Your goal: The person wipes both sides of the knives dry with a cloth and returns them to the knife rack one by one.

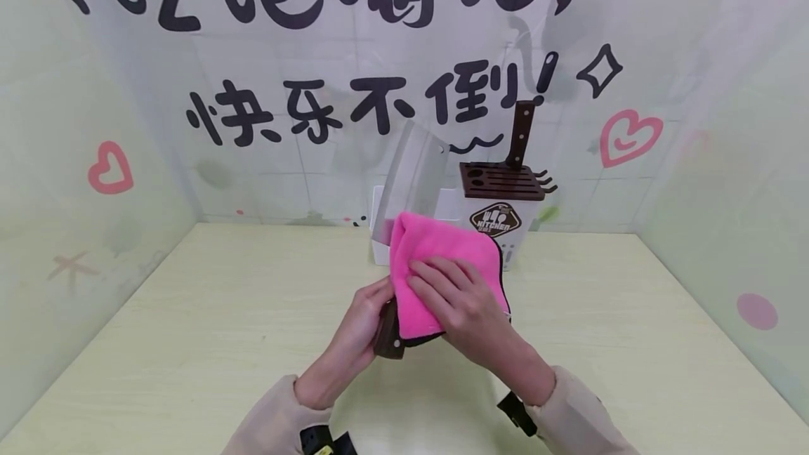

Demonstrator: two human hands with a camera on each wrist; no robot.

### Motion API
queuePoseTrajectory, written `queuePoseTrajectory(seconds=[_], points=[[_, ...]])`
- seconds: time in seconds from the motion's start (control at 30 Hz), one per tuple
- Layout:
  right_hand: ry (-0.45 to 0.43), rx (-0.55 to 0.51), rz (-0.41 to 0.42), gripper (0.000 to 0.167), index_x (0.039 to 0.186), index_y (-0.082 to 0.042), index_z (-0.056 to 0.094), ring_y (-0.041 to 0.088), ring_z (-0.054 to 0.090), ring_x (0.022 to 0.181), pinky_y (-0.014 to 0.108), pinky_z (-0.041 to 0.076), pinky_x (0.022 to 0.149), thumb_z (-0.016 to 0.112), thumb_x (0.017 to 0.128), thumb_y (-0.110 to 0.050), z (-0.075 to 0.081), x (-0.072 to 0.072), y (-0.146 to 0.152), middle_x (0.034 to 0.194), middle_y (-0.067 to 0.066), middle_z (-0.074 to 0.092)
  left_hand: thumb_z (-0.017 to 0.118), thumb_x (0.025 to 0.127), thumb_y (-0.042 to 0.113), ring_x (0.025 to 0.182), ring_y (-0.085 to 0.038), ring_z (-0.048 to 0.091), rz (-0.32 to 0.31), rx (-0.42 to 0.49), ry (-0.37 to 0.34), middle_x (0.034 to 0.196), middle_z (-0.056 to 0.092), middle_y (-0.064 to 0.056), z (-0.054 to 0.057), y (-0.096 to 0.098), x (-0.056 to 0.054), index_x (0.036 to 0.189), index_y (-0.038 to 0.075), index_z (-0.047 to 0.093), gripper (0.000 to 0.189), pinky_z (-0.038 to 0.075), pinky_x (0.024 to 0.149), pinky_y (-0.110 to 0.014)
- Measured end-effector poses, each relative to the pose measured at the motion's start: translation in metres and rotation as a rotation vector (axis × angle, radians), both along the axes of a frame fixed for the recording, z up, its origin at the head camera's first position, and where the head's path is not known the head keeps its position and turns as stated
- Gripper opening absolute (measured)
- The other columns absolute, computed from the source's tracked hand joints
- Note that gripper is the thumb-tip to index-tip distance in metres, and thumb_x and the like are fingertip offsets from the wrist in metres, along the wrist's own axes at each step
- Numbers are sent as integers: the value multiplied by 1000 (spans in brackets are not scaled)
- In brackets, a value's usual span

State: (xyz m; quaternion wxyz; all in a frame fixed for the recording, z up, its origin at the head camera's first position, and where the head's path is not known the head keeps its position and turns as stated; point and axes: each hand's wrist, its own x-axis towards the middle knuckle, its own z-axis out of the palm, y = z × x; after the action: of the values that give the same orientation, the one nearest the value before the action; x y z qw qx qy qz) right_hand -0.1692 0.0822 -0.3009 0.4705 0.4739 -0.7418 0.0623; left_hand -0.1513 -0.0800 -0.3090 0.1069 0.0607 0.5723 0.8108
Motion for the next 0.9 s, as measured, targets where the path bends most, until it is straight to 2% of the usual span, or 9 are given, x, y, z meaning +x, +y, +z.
queuePoseTrajectory(seconds=[0.5, 0.7, 0.83, 0.9], points=[[20, 33, 11, 33, 106, -3, 62, 23, 55, 98, 35, 43, 88, 32, 97, -11, -6, 4, 1, 106, 8, 63, 36, 95, 15, 88, -7, 58, 8, 38, -40, 100, 60, -2, -4, 1, -5, 127, -7, 41, 39, 48, 79, -24], [63, 22, 37, 30, 102, -4, 64, 23, 57, 96, 34, 44, 85, 35, 95, -8, -8, 7, -2, 105, 8, 63, 35, 95, 11, 93, -6, 54, 53, 67, -56, 110, 54, -6, -3, 2, -6, 127, -9, 40, 38, 45, 83, -21], [118, 23, 77, 27, 100, -5, 66, 22, 58, 95, 34, 46, 82, 39, 93, -5, -11, 11, -5, 104, 8, 64, 33, 95, 7, 90, -4, 53, 94, 116, -63, 103, 53, -3, -2, 3, -7, 125, -12, 39, 36, 45, 81, -18], [141, 26, 100, 27, 99, -5, 66, 23, 59, 95, 34, 46, 81, 40, 93, -5, -12, 13, -7, 105, 8, 64, 34, 95, 8, 83, -4, 53, 113, 136, -81, 94, 54, -1, -2, 4, -8, 118, -9, 46, 32, 46, 77, -18]])
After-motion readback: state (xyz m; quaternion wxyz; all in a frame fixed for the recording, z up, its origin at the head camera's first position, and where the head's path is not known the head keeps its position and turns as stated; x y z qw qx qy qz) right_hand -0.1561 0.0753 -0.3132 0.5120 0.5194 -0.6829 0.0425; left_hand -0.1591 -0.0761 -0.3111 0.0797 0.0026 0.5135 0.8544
